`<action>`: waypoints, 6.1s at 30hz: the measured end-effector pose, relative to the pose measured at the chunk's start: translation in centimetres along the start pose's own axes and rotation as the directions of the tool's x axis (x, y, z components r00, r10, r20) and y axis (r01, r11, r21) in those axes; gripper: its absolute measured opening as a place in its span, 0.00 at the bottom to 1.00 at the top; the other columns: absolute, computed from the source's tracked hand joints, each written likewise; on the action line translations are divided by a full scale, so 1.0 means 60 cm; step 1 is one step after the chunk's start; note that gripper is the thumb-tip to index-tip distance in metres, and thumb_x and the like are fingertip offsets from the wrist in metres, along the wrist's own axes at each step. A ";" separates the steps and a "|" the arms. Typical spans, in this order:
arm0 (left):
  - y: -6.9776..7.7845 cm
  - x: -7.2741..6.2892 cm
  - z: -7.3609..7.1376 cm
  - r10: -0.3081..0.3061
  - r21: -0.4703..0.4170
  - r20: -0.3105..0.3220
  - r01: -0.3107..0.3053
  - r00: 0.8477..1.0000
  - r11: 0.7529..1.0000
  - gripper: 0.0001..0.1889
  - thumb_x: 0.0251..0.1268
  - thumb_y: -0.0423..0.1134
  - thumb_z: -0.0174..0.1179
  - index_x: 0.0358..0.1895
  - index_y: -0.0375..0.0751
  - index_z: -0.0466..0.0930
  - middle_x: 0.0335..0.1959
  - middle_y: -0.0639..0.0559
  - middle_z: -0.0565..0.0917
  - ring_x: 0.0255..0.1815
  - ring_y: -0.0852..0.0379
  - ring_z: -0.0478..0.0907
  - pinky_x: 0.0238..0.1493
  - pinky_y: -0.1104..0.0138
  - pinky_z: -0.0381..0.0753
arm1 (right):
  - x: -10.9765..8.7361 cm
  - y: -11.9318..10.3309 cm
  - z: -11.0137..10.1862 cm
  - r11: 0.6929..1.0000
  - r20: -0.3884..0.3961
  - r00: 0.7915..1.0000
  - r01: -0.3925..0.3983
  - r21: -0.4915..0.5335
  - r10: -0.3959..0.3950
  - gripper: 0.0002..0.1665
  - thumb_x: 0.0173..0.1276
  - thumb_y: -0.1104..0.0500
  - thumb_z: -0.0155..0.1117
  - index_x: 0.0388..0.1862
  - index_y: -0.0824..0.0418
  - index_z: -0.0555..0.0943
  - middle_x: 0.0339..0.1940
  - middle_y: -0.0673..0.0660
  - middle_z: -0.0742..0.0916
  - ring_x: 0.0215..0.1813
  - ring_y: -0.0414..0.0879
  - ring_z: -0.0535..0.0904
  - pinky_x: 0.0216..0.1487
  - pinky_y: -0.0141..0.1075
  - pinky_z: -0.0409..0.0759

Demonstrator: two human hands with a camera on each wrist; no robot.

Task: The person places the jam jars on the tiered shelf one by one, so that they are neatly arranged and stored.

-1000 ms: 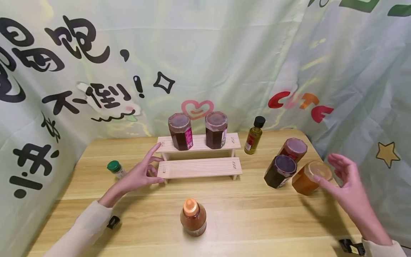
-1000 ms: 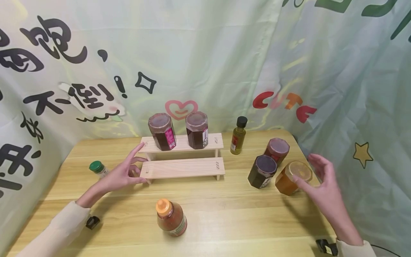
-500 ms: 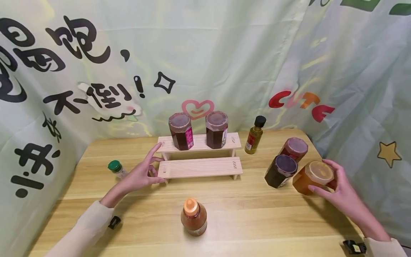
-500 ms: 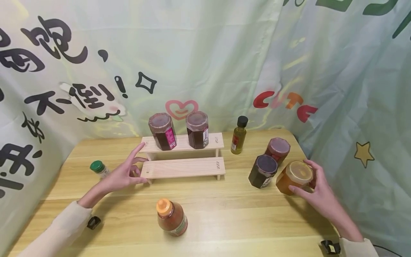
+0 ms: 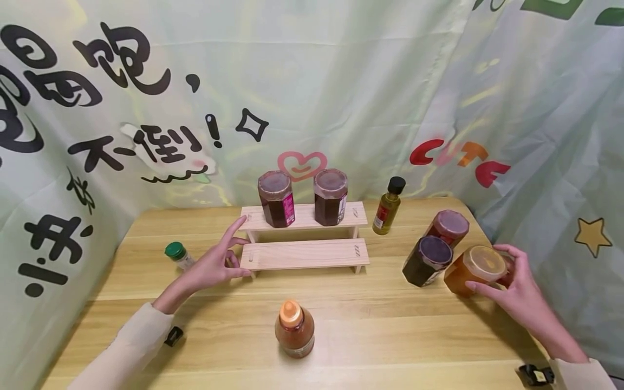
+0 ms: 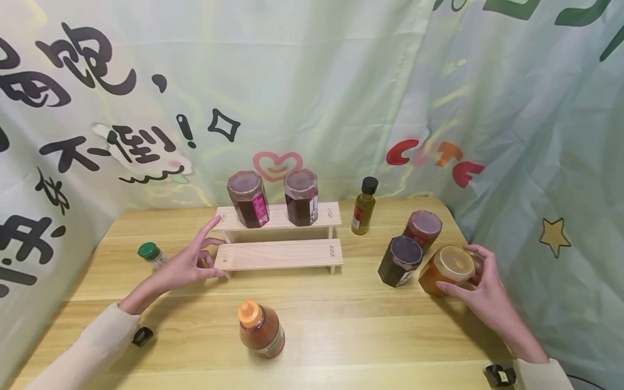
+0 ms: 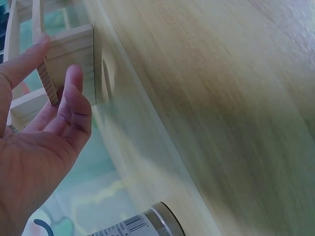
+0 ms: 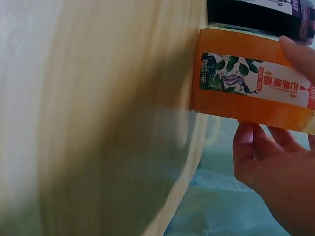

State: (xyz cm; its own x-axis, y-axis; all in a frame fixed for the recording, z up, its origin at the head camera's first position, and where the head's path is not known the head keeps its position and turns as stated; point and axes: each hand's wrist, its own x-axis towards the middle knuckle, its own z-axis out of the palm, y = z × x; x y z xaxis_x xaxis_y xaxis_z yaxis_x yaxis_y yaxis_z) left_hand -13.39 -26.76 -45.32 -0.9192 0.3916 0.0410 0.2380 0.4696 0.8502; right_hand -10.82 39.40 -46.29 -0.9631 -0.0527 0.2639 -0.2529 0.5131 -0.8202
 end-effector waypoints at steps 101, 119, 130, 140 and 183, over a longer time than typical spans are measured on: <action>-0.006 0.005 -0.009 -0.004 0.077 -0.029 0.007 1.000 0.997 0.71 0.60 0.31 0.83 0.91 0.70 0.35 0.71 0.33 0.79 0.20 0.56 0.72 0.22 0.65 0.76 | 0.089 -0.277 0.227 0.961 -0.038 0.967 0.253 0.113 -0.250 0.60 0.50 0.68 0.93 0.78 0.59 0.67 0.62 0.55 0.86 0.53 0.46 0.81 0.47 0.32 0.77; -0.014 -0.003 -0.003 -0.008 0.077 -0.030 0.010 1.000 0.997 0.71 0.58 0.33 0.84 0.91 0.71 0.37 0.71 0.33 0.79 0.20 0.56 0.71 0.21 0.66 0.75 | 0.079 -0.301 0.347 0.949 -0.061 0.959 0.283 0.141 -0.277 0.60 0.43 0.61 0.98 0.72 0.58 0.71 0.56 0.54 0.86 0.50 0.48 0.81 0.47 0.43 0.76; -0.017 -0.002 -0.003 0.005 0.074 -0.030 -0.002 1.000 0.997 0.70 0.58 0.33 0.84 0.91 0.70 0.37 0.70 0.33 0.80 0.20 0.58 0.70 0.21 0.66 0.75 | 0.085 -0.306 0.417 0.941 -0.038 0.952 0.306 0.143 -0.304 0.61 0.41 0.58 0.99 0.71 0.59 0.70 0.51 0.54 0.86 0.50 0.46 0.80 0.48 0.42 0.77; -0.016 -0.005 0.002 0.005 0.067 -0.008 -0.004 1.000 0.998 0.70 0.60 0.32 0.83 0.91 0.69 0.36 0.70 0.34 0.80 0.19 0.58 0.72 0.22 0.65 0.77 | 0.083 -0.306 0.477 0.930 -0.040 0.940 0.342 0.134 -0.339 0.62 0.41 0.55 0.99 0.70 0.58 0.68 0.48 0.53 0.85 0.47 0.45 0.81 0.43 0.41 0.80; -0.021 0.002 -0.005 0.009 0.059 -0.013 -0.008 1.000 0.998 0.69 0.62 0.34 0.83 0.91 0.70 0.36 0.71 0.33 0.79 0.17 0.57 0.73 0.22 0.63 0.79 | 0.119 -0.332 0.551 0.781 0.153 0.766 0.619 0.089 -0.625 0.50 0.68 0.55 0.85 0.82 0.62 0.67 0.52 0.59 0.79 0.44 0.51 0.84 0.37 0.41 0.89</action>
State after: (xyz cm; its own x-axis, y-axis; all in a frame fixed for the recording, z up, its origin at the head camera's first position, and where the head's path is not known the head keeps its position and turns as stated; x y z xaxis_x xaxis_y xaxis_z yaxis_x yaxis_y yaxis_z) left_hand -13.90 -27.54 -46.21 -0.9211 0.3855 0.0555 0.2635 0.5121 0.8175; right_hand -15.72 0.47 -44.82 -0.5938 -0.4916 0.6370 -0.8015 0.2913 -0.5222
